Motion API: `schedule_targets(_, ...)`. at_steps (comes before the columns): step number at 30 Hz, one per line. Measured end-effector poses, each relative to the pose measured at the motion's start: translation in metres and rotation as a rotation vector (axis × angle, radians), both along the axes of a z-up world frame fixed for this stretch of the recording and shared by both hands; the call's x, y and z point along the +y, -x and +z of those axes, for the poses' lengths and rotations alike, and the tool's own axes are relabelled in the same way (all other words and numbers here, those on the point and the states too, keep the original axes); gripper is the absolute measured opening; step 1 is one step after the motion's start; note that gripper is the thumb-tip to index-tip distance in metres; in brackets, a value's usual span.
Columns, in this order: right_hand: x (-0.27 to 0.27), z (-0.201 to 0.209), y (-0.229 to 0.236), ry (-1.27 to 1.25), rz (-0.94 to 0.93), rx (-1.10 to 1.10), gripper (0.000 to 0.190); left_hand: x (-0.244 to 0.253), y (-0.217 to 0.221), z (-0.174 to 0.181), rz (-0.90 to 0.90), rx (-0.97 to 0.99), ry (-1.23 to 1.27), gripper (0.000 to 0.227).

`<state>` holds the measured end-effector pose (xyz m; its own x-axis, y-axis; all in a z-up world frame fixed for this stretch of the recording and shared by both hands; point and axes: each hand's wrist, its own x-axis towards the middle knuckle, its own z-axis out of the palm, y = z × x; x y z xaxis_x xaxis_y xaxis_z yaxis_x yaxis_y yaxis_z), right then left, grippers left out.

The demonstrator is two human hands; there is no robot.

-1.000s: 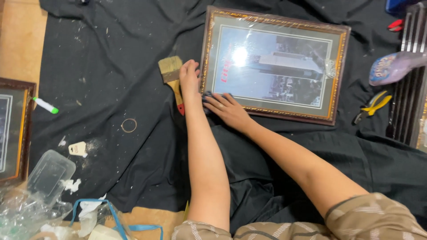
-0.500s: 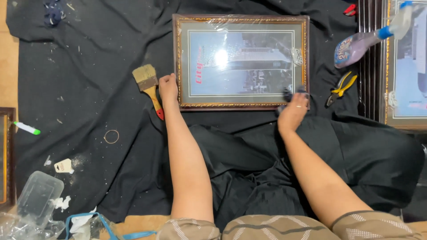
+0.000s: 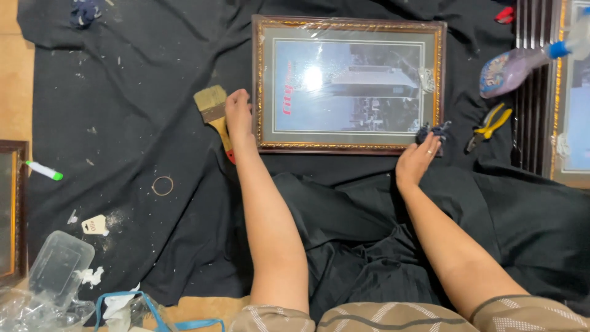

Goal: The person cleans a framed picture by first brushing off dust with a paintbrush, then spraying a cleaning solution onto the glass, and finally wiping the surface with a dark cloth. The person repeats this process on multiple frames placed on a black cloth on the floor.

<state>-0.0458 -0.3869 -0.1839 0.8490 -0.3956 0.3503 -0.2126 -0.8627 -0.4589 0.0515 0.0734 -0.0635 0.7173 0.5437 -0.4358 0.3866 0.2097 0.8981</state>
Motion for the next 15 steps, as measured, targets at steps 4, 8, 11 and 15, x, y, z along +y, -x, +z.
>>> schedule_targets(4, 0.052, 0.035, -0.012, 0.106, 0.270, -0.110, 0.051, -0.004, -0.001, 0.008, 0.009, -0.052, 0.086, 0.055)
schedule_targets(8, 0.142, 0.064, -0.020, 0.041, 0.544, -0.056, 0.053, -0.008, -0.003, 0.011, 0.053, -0.057, 0.157, 0.054)
schedule_targets(11, 0.216, 0.062, -0.028, 0.036, 0.745, 0.012, 0.051, -0.009, -0.003, 0.017, 0.070, -0.048, 0.186, 0.052)
schedule_targets(15, 0.311, 0.056, -0.047, 0.014, 1.081, 0.018, 0.050, -0.013, -0.005, 0.014, 0.104, -0.032, 0.187, 0.051)
